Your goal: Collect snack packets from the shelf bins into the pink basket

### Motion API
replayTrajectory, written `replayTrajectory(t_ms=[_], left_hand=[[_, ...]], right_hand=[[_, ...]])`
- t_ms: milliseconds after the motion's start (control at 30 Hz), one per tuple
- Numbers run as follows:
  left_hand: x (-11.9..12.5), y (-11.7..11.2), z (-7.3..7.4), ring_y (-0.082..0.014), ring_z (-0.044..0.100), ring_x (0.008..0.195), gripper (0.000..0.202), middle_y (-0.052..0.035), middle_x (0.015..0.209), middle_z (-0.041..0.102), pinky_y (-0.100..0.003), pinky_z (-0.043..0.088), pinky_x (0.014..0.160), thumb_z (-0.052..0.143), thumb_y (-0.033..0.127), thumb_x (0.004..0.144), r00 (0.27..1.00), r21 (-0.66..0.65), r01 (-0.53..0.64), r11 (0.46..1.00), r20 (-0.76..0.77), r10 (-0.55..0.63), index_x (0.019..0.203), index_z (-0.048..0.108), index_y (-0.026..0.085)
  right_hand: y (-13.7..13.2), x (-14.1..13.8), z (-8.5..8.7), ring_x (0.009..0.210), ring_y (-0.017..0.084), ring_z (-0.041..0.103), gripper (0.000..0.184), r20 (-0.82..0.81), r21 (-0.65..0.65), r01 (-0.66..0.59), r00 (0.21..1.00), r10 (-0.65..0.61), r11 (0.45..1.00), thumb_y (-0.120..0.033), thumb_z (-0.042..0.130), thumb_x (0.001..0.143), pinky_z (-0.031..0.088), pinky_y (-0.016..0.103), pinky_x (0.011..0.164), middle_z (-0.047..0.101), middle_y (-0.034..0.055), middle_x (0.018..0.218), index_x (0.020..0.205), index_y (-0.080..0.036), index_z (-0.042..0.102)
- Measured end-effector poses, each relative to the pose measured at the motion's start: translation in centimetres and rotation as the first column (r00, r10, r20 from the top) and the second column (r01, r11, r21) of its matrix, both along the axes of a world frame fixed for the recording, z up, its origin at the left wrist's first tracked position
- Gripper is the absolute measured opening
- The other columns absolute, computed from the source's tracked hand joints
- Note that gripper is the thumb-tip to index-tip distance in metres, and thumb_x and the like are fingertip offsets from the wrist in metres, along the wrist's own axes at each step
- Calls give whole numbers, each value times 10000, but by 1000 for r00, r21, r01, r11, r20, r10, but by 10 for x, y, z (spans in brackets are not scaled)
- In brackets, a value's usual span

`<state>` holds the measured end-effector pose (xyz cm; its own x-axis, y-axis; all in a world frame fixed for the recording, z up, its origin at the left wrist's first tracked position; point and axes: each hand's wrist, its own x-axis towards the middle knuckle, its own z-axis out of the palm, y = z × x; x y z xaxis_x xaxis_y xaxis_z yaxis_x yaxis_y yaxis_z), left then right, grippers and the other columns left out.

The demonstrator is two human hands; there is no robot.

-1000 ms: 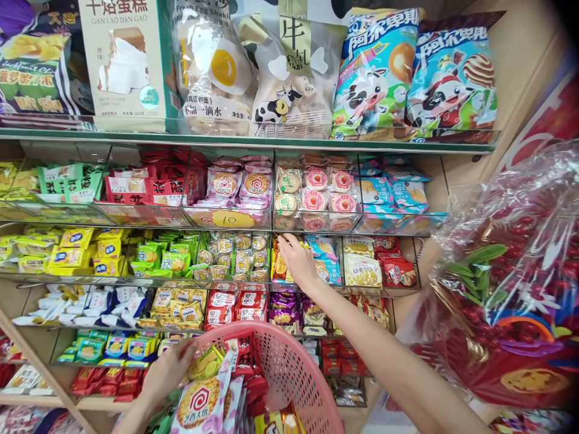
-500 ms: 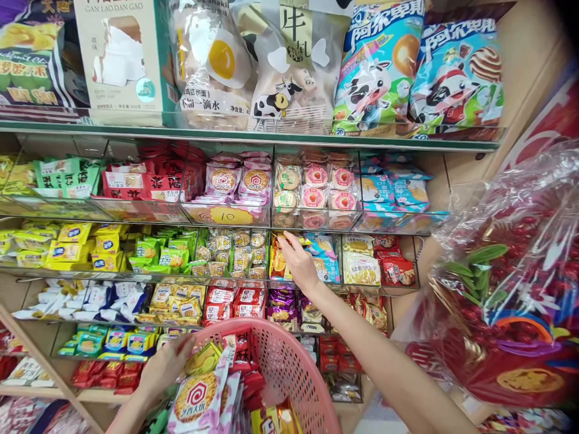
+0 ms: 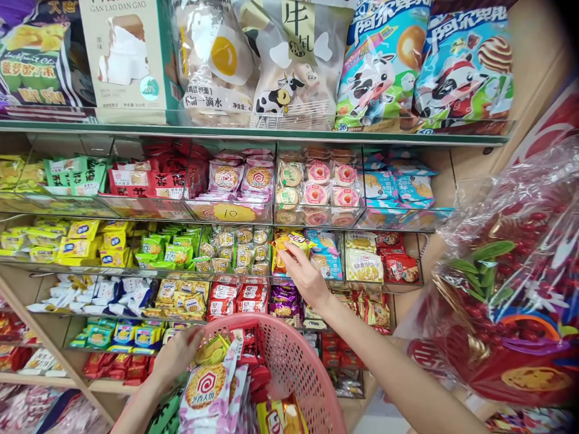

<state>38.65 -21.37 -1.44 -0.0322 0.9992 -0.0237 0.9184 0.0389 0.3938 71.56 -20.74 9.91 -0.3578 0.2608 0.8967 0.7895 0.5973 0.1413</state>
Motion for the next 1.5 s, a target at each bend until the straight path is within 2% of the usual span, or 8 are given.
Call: replayTrajectory(t_ms=[267, 400, 467, 600, 667, 1033, 1233, 1500], left_hand=[[1, 1, -1, -248, 644, 1000, 487, -75, 1058, 703, -299, 473, 811, 307, 484, 866, 1000, 4, 0, 1000, -20, 0, 1106, 644, 229], [-2, 1, -3, -239, 652, 974, 460, -58, 1026, 715, -280, 475, 787, 339, 491, 853, 1000, 31, 2, 1000, -14, -1, 1078, 657, 247], [-3, 0, -3, -235, 655, 966, 460, -51, 1033, 713, -274, 476, 778, 338, 498, 852, 1000, 22, 1, 1000, -19, -1, 1084, 652, 256], [-2, -3, -1, -240, 640, 1003, 493, -61, 1085, 694, -275, 471, 791, 305, 504, 865, 999, -17, -17, 1000, -44, 17, 1132, 628, 243], [0, -4, 1, -247, 629, 1026, 511, -75, 1106, 684, -283, 466, 802, 288, 499, 872, 999, -37, -21, 999, -50, 19, 1162, 612, 230], [9, -15, 10, -256, 627, 1014, 473, -73, 1099, 684, -295, 451, 769, 307, 482, 875, 996, -30, -41, 999, -74, 39, 1139, 628, 256], [11, -20, 12, -248, 633, 1004, 470, -85, 1084, 691, -285, 456, 764, 327, 463, 881, 998, -28, -48, 998, -37, 47, 1165, 619, 229], [8, -23, 10, -232, 602, 1082, 466, -78, 1142, 670, -279, 444, 848, 334, 449, 884, 998, -40, -65, 997, 1, 65, 1182, 606, 216]], right_hand=[[-70, -12, -2, 1165, 189, 535, 482, -147, -6, -250, 958, 247, 968, -39, 457, 865, 514, 329, 943, 558, 128, 1248, 1325, -182, 449], [-114, -20, -7, 1076, 170, 578, 334, -353, -210, -387, 887, 299, 898, -53, 474, 859, 510, 330, 919, 608, 92, 1137, 1144, -197, 572], [-133, -21, -13, 1040, 160, 586, 251, -463, -388, -487, 837, 291, 783, -95, 464, 877, 513, 313, 893, 617, 76, 1095, 1060, -202, 600], [-158, -20, -32, 855, 119, 618, 201, -626, -651, -647, 753, 201, 396, -204, 417, 920, 538, 228, 709, 608, 67, 1046, 978, -201, 609], [-165, -17, -42, 829, 115, 611, 190, -607, -708, -635, 771, 193, 309, -216, 417, 918, 517, 232, 722, 615, 66, 1008, 944, -190, 604], [-167, -8, -76, 806, 115, 598, 181, -289, -923, -364, 872, 395, 129, -73, 455, 761, 430, 192, 663, 638, 52, 977, 764, -184, 597], [-151, -4, -92, 776, 105, 575, 188, -201, -952, -290, 835, 512, 100, -65, 481, 712, 414, 192, 671, 628, 26, 983, 753, -189, 615], [-139, -21, -99, 643, 72, 529, 181, -240, -949, -310, 828, 506, 57, -101, 500, 700, 406, 190, 589, 630, 27, 1035, 746, -180, 657]])
